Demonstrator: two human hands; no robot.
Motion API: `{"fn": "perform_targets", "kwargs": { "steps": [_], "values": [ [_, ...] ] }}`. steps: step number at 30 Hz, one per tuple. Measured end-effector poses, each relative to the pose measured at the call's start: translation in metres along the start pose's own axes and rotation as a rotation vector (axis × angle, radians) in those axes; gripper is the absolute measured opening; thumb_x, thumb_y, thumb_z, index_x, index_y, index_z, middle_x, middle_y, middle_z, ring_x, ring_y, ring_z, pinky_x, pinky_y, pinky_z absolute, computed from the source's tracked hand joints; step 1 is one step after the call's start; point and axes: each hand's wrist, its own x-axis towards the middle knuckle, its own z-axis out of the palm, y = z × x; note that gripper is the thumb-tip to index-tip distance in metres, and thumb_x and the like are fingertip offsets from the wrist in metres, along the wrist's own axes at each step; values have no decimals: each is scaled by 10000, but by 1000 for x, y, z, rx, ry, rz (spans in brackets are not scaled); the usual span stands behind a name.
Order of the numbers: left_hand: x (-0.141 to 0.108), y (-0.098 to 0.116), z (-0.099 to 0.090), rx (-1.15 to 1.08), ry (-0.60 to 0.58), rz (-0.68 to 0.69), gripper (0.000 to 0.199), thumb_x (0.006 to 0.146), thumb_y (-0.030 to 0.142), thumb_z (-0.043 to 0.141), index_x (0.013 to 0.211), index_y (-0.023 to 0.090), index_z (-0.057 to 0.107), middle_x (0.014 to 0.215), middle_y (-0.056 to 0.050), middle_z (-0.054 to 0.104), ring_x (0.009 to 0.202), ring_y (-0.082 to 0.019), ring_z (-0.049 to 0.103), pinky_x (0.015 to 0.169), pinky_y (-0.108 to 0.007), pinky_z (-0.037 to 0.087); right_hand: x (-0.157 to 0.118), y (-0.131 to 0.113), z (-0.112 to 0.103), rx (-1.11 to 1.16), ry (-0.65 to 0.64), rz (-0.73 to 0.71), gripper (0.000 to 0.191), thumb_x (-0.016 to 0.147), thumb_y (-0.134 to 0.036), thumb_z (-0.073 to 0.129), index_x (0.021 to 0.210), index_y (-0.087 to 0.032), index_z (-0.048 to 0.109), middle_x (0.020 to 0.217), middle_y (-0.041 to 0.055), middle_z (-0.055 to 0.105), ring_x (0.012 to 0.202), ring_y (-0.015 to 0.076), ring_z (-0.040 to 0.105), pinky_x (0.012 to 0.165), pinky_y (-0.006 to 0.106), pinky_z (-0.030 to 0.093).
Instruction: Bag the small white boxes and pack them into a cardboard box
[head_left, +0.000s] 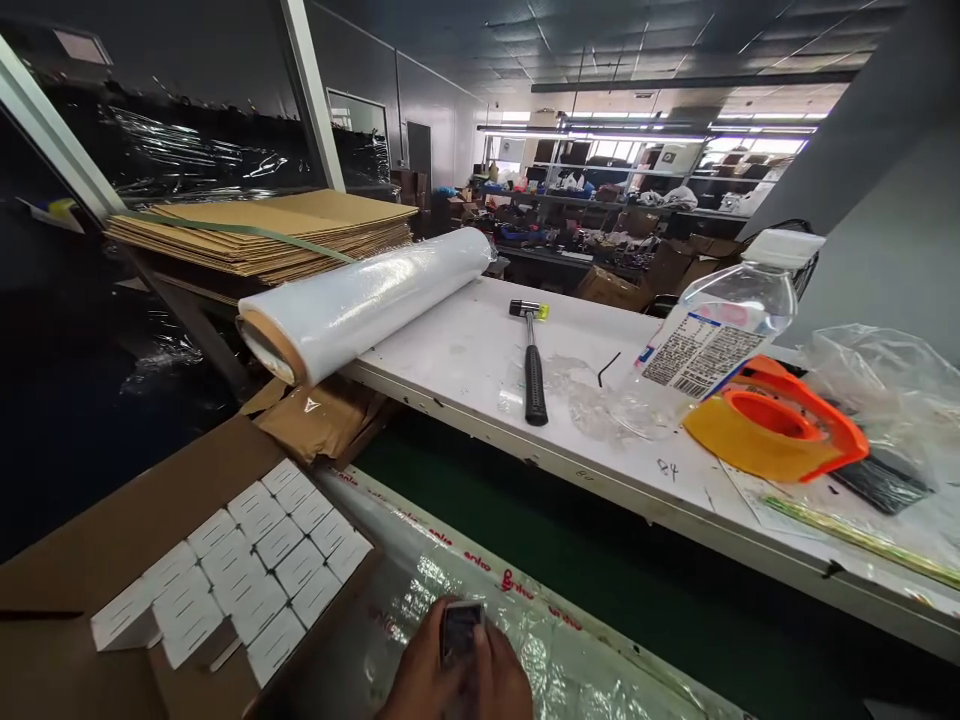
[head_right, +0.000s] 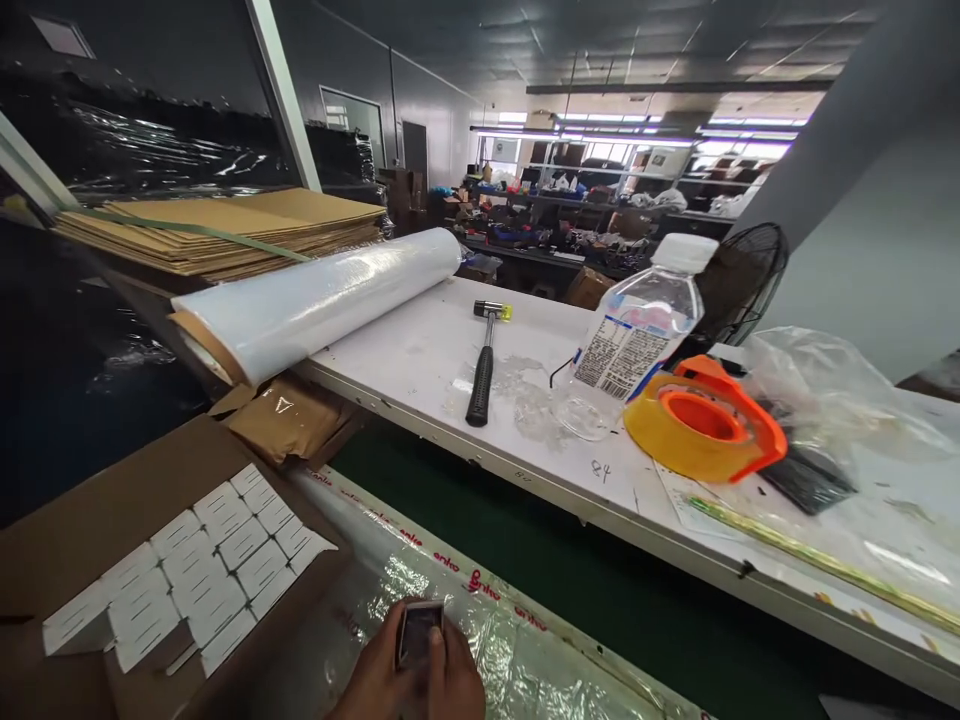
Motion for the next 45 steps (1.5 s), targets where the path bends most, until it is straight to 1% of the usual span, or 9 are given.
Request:
{"fn": "perform_targets", "kwargs": {
  "steps": [5,11,16,22,29,35,40,42,45],
  "values": [
    [-6,0,-1,3,56,-19,489,929,593,605,1275,250,649,1349,-137,725,1285,-328,652,1135,-438,490,-7,19,-21,233,-105,21,599,764,-793,682,1083,-314,849,1272,68,800,1284,379,691,1142,504,546],
    [-4,-1,6,-23,86,-60,545,920,652,578,1269,239,644,1388,-155,696,1323,-331,619,1149,-436,462,-4,31,-11,250,-50,3,576,711,-672,803,1150,-301,831,1323,104,767,1258,356,692,1125,489,546],
    [-5,-2,7,4,108,-29,503,921,620,571,1238,238,657,1347,-166,709,1285,-348,637,1139,-480,465,4,29,-14,440,-167,310,708,734,-857,702,1132,-287,836,1354,119,757,1290,394,674,976,518,620],
    [-6,3,8,-17,130,-29,456,907,581,606,1199,242,689,1329,-166,721,1292,-353,645,1165,-482,471,15,20,-9,333,-224,209,826,620,-772,869,1254,-252,778,1403,138,720,1309,364,660,1168,505,496],
    [-29,4,-29,-226,-135,-68,745,937,639,592,1610,339,482,1758,6,345,1659,-293,238,1384,-481,167,18,14,-10,447,-323,234,755,681,-679,887,1273,-236,732,1209,118,792,1103,314,737,1045,477,558],
    [-13,-2,-29,-266,-116,-118,711,855,683,692,1439,279,666,1571,-79,622,1493,-351,517,1289,-491,374,21,-3,-6,579,-344,305,612,639,-577,935,1119,-249,745,933,52,798,836,242,714,801,387,585],
    [6,-7,-3,-375,55,-111,442,708,610,775,929,234,710,1054,-74,765,891,-262,702,772,-358,571,24,1,0,526,-265,182,440,607,-593,923,796,-241,739,1118,71,752,860,248,717,709,342,581],
    [8,-6,-3,-354,84,-86,354,707,566,747,736,222,668,1134,-94,742,916,-262,698,750,-347,568,23,10,-3,430,-289,97,456,669,-671,864,724,-233,747,1280,109,713,988,294,738,737,349,603],
    [1,-4,-17,-244,-50,-56,291,814,485,659,799,229,797,1453,-106,668,1296,-348,646,1040,-436,568,21,29,-16,315,-308,21,505,812,-761,699,867,-280,843,1461,146,659,1249,347,693,942,409,619]
  ]
}}
